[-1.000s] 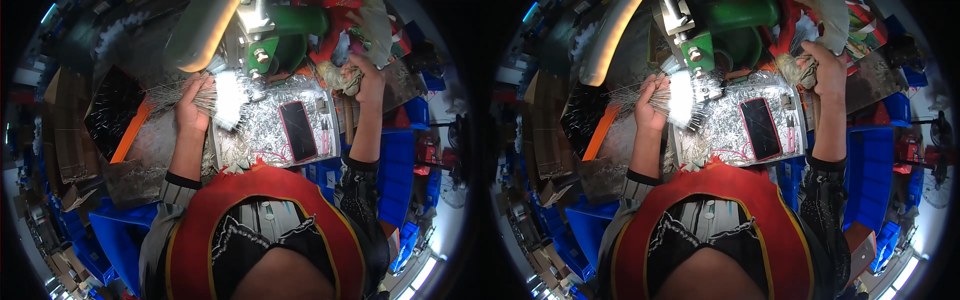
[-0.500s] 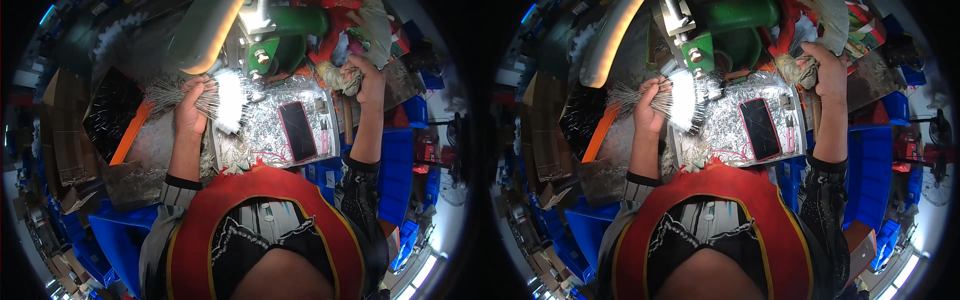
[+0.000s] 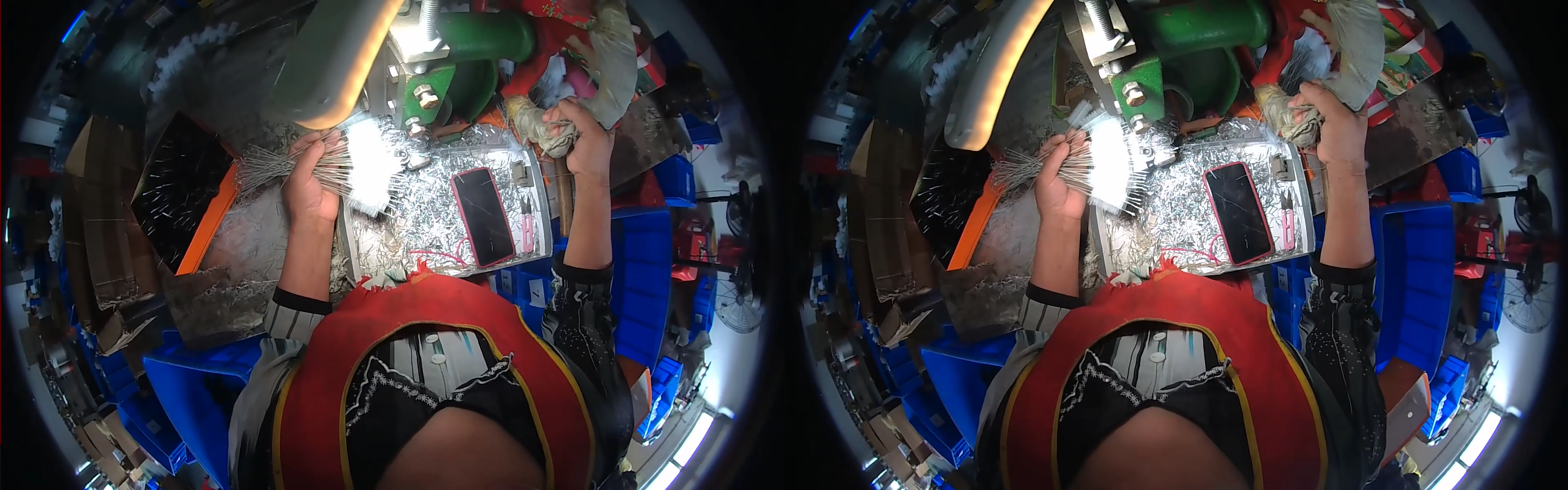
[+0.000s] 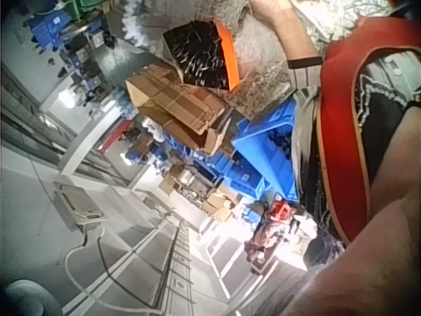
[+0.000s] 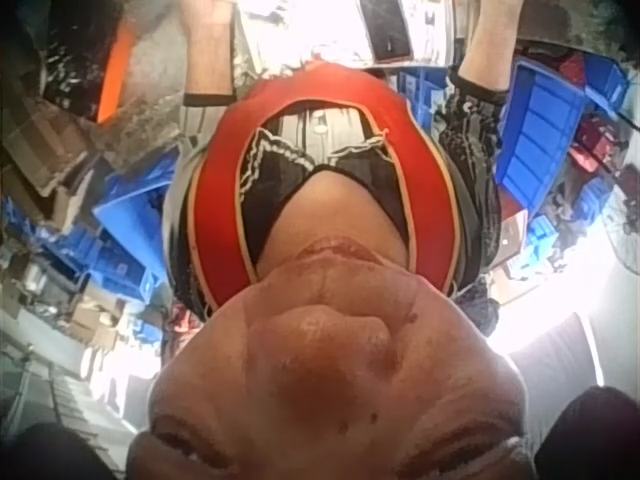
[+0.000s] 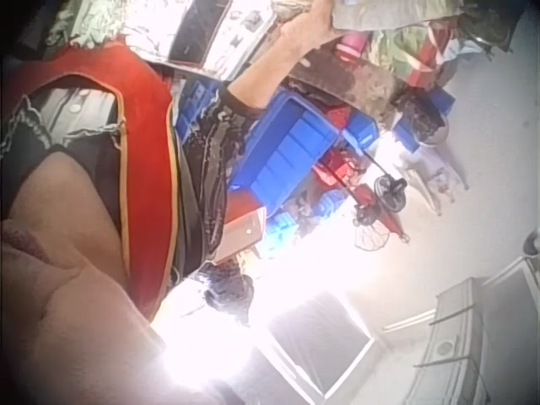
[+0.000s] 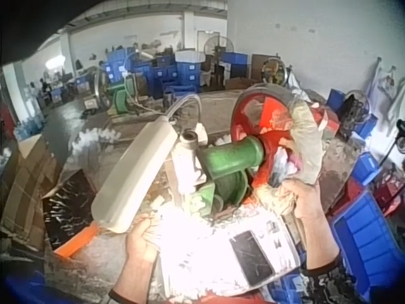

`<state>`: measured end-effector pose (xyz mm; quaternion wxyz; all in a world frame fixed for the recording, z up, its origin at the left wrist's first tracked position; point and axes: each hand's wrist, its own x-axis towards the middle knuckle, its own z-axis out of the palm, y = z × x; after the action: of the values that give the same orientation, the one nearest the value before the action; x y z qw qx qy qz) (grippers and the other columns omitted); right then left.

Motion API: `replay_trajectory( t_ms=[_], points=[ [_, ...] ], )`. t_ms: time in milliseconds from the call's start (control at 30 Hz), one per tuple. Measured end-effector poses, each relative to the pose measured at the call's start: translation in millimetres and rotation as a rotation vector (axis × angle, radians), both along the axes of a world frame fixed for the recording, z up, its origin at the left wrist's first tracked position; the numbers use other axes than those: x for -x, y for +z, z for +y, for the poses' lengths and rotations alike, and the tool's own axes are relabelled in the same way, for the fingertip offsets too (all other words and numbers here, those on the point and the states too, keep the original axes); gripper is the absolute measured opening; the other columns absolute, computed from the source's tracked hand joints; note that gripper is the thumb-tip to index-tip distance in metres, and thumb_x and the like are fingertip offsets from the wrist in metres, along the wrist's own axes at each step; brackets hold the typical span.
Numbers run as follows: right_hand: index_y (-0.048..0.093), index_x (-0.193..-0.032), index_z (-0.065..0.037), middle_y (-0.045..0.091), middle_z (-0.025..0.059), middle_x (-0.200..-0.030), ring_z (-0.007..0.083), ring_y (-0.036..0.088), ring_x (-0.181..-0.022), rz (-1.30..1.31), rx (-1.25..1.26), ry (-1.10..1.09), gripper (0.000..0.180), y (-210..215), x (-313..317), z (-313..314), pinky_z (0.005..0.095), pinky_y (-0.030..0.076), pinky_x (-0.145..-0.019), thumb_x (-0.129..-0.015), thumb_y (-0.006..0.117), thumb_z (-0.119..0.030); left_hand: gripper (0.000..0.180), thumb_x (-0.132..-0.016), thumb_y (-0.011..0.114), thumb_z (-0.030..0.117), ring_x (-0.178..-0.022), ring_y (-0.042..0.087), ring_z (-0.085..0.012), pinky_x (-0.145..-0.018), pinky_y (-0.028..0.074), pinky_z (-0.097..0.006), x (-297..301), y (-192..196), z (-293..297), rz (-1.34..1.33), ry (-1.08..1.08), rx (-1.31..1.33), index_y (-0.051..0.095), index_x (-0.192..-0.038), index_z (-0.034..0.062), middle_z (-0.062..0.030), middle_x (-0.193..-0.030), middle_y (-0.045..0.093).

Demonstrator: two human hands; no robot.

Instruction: The recorder is assembling white bottle brushes by inserting the wire stems into a crimping machine and organizing the completed brushes into bins.

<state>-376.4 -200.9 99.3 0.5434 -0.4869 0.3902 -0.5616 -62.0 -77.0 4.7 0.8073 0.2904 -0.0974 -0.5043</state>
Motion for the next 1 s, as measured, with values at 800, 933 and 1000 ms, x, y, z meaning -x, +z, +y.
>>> replay_trajectory(
  t_ms=[800, 933, 1000],
  points=[
    [0.057, -0.073, 0.007, 0.055, 0.0136, -0.064, 0.0172, 0.054, -0.056, 0.198, -0.039, -0.042, 0.015, 24, 7, -3, 0.0238, 0.042, -0.053, -0.075, 0.053, -0.008, 0.016, -0.078, 0.051, -0.004, -0.086, 0.056, -0.0244, -0.077, 0.047, -0.036, 6, 6, -8, 0.011, 0.084, -0.029, 0.049, -0.093, -0.0003, -0.0134, -0.092, 0.055],
    [0.059, -0.074, 0.002, 0.057, 0.0104, -0.065, 0.0188, 0.057, -0.054, 0.164, -0.122, -0.037, 0.013, 36, 5, -4, 0.0273, 0.045, -0.047, -0.068, 0.059, -0.010, 0.018, -0.076, 0.052, -0.005, -0.084, 0.056, -0.0244, -0.075, 0.048, -0.036, 3, 5, -9, 0.010, 0.046, 0.011, 0.048, -0.094, -0.0010, -0.0140, -0.090, 0.054],
    [0.059, -0.074, 0.002, 0.057, 0.0102, -0.066, 0.0187, 0.057, -0.054, 0.161, -0.114, -0.032, 0.013, 35, 8, -7, 0.0276, 0.045, -0.047, -0.068, 0.059, -0.010, 0.018, -0.076, 0.052, -0.006, -0.083, 0.056, -0.0243, -0.075, 0.048, -0.036, 7, 12, -10, 0.018, 0.058, -0.002, 0.048, -0.094, -0.0011, -0.0143, -0.091, 0.054]
  ],
)
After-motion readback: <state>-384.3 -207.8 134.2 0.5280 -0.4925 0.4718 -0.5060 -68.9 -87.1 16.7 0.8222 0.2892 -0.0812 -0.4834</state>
